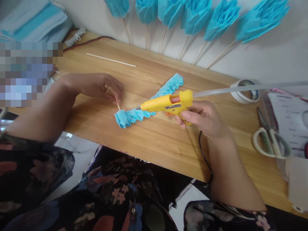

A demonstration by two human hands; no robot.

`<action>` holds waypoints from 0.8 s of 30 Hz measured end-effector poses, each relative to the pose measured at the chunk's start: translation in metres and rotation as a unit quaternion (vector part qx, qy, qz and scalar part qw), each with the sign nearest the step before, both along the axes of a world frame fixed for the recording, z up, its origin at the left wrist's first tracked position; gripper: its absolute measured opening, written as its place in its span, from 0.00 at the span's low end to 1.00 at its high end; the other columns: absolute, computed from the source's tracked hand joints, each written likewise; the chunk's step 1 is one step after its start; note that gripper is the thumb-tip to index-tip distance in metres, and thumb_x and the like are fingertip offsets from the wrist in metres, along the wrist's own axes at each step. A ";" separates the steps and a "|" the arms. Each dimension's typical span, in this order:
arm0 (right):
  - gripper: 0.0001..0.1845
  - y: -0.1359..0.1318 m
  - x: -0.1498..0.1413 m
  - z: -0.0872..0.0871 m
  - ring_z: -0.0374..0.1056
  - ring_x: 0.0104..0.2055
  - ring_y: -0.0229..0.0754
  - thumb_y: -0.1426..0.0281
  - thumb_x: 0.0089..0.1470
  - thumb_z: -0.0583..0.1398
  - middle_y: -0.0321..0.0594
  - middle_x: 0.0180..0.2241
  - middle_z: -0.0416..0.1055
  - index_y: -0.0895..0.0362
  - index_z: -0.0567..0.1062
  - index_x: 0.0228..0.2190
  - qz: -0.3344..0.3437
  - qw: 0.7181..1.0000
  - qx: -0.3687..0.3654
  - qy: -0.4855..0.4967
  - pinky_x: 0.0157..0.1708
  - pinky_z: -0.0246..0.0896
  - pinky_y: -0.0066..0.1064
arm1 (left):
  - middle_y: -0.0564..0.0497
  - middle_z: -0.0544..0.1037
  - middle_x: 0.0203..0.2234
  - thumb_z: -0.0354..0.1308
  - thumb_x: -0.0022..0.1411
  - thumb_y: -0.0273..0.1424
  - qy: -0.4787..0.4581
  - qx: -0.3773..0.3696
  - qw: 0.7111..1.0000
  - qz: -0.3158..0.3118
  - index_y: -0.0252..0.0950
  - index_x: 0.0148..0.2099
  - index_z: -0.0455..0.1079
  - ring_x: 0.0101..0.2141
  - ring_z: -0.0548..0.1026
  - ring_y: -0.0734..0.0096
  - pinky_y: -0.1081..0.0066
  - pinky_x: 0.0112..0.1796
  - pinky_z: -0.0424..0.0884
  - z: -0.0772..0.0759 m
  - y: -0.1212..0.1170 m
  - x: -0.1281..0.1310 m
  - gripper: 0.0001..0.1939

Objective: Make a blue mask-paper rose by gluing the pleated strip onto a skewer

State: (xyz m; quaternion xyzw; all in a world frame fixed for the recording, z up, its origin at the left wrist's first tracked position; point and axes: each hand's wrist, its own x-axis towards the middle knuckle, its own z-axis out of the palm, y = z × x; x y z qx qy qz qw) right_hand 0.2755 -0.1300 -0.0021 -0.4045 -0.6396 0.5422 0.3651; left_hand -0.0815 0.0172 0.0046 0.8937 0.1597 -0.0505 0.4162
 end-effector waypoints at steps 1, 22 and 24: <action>0.14 0.000 -0.001 0.000 0.67 0.24 0.36 0.58 0.59 0.66 0.38 0.26 0.75 0.54 0.82 0.29 0.006 1.000 -0.007 -0.007 0.21 0.63 0.27 | 0.50 0.81 0.37 0.57 0.66 0.53 -0.002 0.001 1.000 0.000 0.40 0.41 0.82 0.40 0.74 0.66 0.69 0.47 0.69 0.001 -0.001 0.000 0.23; 0.13 0.006 -0.007 0.005 0.67 0.22 0.33 0.58 0.60 0.65 0.36 0.25 0.75 0.55 0.82 0.32 0.048 0.993 -0.011 -0.108 0.22 0.65 0.24 | 0.50 0.80 0.34 0.56 0.69 0.51 -0.046 0.023 0.999 -0.014 0.38 0.39 0.80 0.35 0.73 0.72 0.69 0.39 0.69 0.000 0.001 0.002 0.23; 0.12 0.003 -0.001 0.005 0.67 0.23 0.34 0.58 0.59 0.66 0.36 0.26 0.75 0.54 0.83 0.33 0.023 0.995 -0.013 -0.094 0.21 0.64 0.24 | 0.50 0.81 0.34 0.55 0.69 0.53 -0.042 0.021 0.999 -0.007 0.38 0.39 0.80 0.35 0.73 0.72 0.69 0.39 0.69 0.000 0.000 0.002 0.24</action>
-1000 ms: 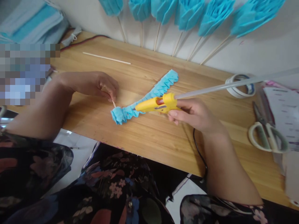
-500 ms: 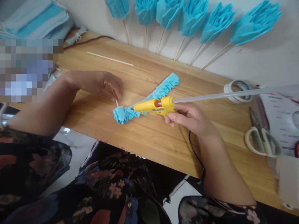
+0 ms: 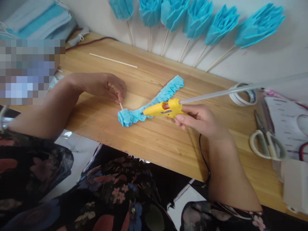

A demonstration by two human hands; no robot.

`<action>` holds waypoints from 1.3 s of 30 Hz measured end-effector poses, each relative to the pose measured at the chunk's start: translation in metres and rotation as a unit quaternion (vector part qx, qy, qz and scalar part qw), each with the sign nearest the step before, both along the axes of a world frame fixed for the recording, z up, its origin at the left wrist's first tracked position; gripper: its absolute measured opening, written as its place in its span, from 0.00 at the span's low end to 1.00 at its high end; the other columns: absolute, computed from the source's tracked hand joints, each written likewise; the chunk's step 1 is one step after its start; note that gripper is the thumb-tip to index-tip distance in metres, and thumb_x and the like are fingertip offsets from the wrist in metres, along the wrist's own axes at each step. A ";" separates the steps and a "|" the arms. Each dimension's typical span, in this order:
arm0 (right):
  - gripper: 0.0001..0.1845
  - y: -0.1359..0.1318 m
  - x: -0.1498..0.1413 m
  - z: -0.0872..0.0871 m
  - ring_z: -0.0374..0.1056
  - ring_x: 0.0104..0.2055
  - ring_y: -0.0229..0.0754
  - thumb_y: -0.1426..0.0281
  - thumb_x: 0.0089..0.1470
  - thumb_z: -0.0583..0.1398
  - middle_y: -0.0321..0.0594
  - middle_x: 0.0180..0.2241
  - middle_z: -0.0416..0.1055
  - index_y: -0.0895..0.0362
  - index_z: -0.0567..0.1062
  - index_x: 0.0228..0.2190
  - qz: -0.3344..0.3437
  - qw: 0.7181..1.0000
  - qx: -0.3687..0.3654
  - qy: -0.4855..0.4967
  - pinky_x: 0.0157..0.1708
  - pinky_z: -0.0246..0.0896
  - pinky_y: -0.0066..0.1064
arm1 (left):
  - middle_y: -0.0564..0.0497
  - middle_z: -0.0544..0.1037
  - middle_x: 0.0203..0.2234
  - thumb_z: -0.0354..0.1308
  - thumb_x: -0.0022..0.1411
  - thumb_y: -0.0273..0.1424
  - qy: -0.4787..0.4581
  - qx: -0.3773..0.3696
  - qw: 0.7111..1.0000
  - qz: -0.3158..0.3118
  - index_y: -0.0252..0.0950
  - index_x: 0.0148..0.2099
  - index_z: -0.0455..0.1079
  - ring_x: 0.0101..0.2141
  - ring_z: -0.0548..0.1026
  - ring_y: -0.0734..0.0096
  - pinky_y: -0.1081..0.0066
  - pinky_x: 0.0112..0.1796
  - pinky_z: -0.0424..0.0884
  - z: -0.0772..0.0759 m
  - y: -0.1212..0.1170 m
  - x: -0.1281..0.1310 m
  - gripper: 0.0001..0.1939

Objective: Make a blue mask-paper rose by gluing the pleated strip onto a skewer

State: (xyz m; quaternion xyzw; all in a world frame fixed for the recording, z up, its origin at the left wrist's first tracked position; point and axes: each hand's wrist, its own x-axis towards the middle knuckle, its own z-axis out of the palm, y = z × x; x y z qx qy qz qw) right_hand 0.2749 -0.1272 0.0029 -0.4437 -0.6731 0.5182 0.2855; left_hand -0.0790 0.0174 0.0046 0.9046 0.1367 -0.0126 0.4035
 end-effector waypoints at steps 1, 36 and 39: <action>0.12 -0.001 0.002 0.000 0.67 0.23 0.34 0.58 0.59 0.66 0.37 0.27 0.75 0.54 0.83 0.33 -0.012 1.000 -0.001 0.012 0.21 0.64 0.25 | 0.50 0.81 0.34 0.55 0.69 0.54 0.005 -0.001 1.000 0.002 0.38 0.39 0.80 0.35 0.73 0.72 0.69 0.39 0.69 0.000 0.000 0.000 0.25; 0.12 -0.001 -0.005 -0.007 0.67 0.24 0.35 0.60 0.60 0.65 0.37 0.28 0.76 0.55 0.83 0.32 -0.005 0.998 -0.002 0.056 0.23 0.63 0.28 | 0.52 0.81 0.35 0.55 0.68 0.54 0.014 0.000 1.000 0.004 0.39 0.40 0.78 0.35 0.72 0.72 0.67 0.40 0.70 0.004 -0.003 0.000 0.24; 0.14 0.002 -0.012 -0.008 0.67 0.24 0.35 0.59 0.60 0.64 0.37 0.27 0.75 0.57 0.82 0.32 0.032 0.999 -0.017 0.006 0.25 0.64 0.28 | 0.51 0.82 0.35 0.54 0.69 0.55 0.018 -0.001 1.000 0.007 0.39 0.41 0.78 0.35 0.72 0.72 0.66 0.40 0.70 0.004 -0.003 0.000 0.25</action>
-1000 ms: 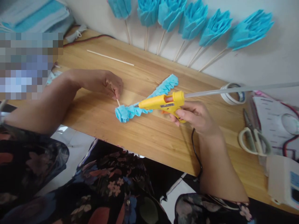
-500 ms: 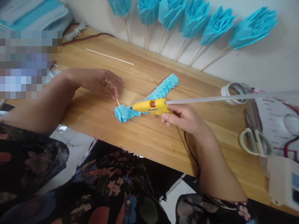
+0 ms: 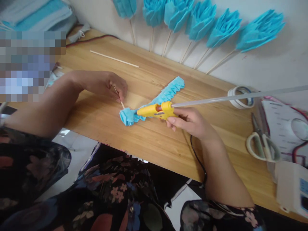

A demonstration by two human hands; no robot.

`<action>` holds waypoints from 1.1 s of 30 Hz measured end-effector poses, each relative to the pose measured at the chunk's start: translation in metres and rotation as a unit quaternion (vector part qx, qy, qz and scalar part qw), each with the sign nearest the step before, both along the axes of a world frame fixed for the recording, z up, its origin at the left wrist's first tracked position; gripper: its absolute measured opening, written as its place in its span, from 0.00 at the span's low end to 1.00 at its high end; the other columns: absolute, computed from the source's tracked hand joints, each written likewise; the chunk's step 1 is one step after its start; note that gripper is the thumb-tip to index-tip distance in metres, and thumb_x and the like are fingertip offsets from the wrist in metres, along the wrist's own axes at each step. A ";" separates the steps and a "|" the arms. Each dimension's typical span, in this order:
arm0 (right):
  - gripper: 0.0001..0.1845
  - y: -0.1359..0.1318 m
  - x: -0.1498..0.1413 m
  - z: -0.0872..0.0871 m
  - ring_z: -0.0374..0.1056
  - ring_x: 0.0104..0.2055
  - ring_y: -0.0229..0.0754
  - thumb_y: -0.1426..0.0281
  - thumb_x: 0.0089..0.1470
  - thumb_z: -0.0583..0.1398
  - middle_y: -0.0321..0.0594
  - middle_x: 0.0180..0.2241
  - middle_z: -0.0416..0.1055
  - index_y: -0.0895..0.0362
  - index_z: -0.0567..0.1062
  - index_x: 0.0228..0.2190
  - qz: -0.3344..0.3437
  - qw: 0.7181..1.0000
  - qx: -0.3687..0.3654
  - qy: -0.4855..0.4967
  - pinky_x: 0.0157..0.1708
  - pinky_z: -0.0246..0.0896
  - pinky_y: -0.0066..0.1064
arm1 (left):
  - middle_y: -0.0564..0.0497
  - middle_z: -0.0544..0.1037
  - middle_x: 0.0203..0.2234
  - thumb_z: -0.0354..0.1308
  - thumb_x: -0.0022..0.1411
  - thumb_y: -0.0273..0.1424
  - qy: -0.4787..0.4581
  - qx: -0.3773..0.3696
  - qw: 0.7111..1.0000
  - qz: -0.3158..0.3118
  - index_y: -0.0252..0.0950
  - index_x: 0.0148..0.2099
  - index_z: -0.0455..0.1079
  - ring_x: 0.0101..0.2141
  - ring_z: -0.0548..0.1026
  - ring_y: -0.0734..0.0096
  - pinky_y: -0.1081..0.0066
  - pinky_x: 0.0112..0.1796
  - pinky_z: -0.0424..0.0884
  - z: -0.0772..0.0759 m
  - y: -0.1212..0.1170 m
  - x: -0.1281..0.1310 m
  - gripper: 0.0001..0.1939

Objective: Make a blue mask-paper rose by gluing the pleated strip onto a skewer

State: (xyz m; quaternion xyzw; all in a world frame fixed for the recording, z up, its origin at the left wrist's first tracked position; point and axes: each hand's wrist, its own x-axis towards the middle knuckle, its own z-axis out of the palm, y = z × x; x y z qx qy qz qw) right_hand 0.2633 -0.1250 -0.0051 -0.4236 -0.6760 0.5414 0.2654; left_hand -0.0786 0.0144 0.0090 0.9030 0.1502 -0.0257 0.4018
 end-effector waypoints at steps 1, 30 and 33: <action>0.14 0.001 -0.001 0.001 0.67 0.24 0.35 0.59 0.60 0.64 0.37 0.27 0.74 0.57 0.81 0.31 0.007 1.000 -0.002 -0.011 0.25 0.64 0.28 | 0.52 0.82 0.35 0.54 0.68 0.56 0.003 -0.001 1.000 0.001 0.39 0.41 0.78 0.35 0.72 0.72 0.66 0.40 0.70 0.000 0.000 0.000 0.26; 0.14 -0.004 0.012 0.000 0.68 0.23 0.38 0.56 0.58 0.66 0.39 0.27 0.76 0.54 0.83 0.31 -0.043 0.998 0.003 0.039 0.21 0.64 0.29 | 0.53 0.83 0.35 0.55 0.68 0.54 0.000 0.004 1.000 0.002 0.42 0.41 0.78 0.36 0.73 0.72 0.67 0.40 0.71 0.000 0.000 0.000 0.22; 0.14 0.000 0.003 0.003 0.67 0.23 0.35 0.59 0.59 0.65 0.37 0.27 0.75 0.55 0.82 0.29 -0.010 1.000 0.000 0.001 0.23 0.64 0.28 | 0.53 0.83 0.34 0.55 0.68 0.54 0.000 0.000 1.000 0.002 0.41 0.40 0.78 0.35 0.73 0.72 0.67 0.40 0.71 0.000 0.000 0.000 0.23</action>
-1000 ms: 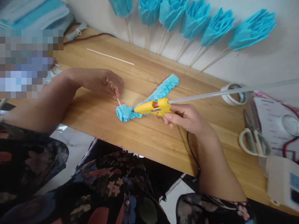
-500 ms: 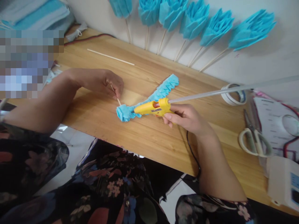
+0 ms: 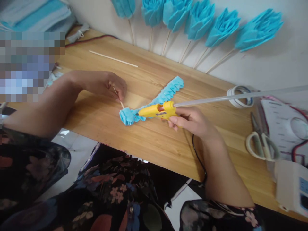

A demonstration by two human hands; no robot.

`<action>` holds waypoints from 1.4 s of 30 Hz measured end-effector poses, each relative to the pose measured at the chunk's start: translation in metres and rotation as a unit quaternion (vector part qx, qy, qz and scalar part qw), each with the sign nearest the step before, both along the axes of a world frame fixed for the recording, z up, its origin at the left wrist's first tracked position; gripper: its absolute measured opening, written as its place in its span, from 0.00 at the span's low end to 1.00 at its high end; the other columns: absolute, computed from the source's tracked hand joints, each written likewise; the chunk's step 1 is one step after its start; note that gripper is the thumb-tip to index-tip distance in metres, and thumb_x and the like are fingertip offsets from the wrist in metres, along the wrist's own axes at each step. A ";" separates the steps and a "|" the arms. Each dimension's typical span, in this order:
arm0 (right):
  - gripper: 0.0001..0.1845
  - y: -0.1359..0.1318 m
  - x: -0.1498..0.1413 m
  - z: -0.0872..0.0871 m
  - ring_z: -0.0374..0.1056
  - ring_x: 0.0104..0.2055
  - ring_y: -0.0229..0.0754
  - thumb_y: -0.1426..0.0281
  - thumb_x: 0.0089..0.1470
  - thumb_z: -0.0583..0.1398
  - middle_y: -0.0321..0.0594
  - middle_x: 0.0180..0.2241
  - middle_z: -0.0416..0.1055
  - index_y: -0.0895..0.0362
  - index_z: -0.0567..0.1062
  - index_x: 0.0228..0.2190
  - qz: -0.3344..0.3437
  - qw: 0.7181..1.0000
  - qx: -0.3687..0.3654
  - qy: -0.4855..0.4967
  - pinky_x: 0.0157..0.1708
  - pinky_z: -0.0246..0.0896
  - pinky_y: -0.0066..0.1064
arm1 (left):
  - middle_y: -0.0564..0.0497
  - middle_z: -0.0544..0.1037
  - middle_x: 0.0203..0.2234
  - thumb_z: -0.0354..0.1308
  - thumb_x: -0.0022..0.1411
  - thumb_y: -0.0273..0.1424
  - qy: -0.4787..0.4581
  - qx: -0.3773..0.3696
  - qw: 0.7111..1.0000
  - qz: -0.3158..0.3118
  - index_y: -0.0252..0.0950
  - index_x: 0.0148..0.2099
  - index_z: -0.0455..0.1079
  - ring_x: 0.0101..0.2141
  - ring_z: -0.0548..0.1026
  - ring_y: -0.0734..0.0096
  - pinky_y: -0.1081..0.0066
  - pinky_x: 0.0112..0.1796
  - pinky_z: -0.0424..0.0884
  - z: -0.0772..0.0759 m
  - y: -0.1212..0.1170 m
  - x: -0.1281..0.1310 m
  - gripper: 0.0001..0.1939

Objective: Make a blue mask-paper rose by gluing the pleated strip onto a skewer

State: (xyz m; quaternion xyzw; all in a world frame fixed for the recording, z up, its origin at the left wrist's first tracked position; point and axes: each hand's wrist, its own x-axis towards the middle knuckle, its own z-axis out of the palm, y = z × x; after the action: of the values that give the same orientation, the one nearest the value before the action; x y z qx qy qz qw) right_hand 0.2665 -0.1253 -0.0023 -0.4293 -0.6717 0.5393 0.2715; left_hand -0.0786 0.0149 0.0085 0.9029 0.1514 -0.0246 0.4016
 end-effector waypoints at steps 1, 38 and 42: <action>0.14 0.001 -0.001 0.001 0.67 0.22 0.35 0.59 0.59 0.65 0.37 0.26 0.75 0.56 0.81 0.29 0.006 1.000 -0.003 -0.006 0.23 0.64 0.28 | 0.53 0.83 0.34 0.55 0.68 0.54 -0.001 0.000 1.000 0.000 0.41 0.40 0.78 0.35 0.73 0.72 0.67 0.40 0.71 0.000 0.000 0.000 0.23; 0.14 0.001 0.011 0.000 0.69 0.21 0.36 0.58 0.57 0.67 0.38 0.24 0.76 0.56 0.82 0.27 0.008 1.000 0.000 -0.028 0.20 0.66 0.27 | 0.48 0.80 0.34 0.58 0.66 0.42 0.004 -0.022 0.999 0.028 0.36 0.39 0.80 0.35 0.74 0.71 0.70 0.39 0.68 -0.002 0.000 0.001 0.16; 0.14 -0.003 0.017 0.001 0.68 0.21 0.36 0.57 0.56 0.67 0.39 0.27 0.77 0.54 0.83 0.29 -0.025 0.999 0.012 0.021 0.19 0.66 0.28 | 0.49 0.80 0.34 0.59 0.65 0.42 0.010 -0.022 0.999 0.032 0.36 0.40 0.80 0.35 0.73 0.72 0.71 0.39 0.68 -0.001 -0.001 0.001 0.16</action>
State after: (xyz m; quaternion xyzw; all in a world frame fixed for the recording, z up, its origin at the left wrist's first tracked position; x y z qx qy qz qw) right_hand 0.2834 -0.1287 -0.0008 -0.4316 -0.6611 0.5330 0.3043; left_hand -0.0776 0.0143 0.0073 0.8880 0.1840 -0.0239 0.4208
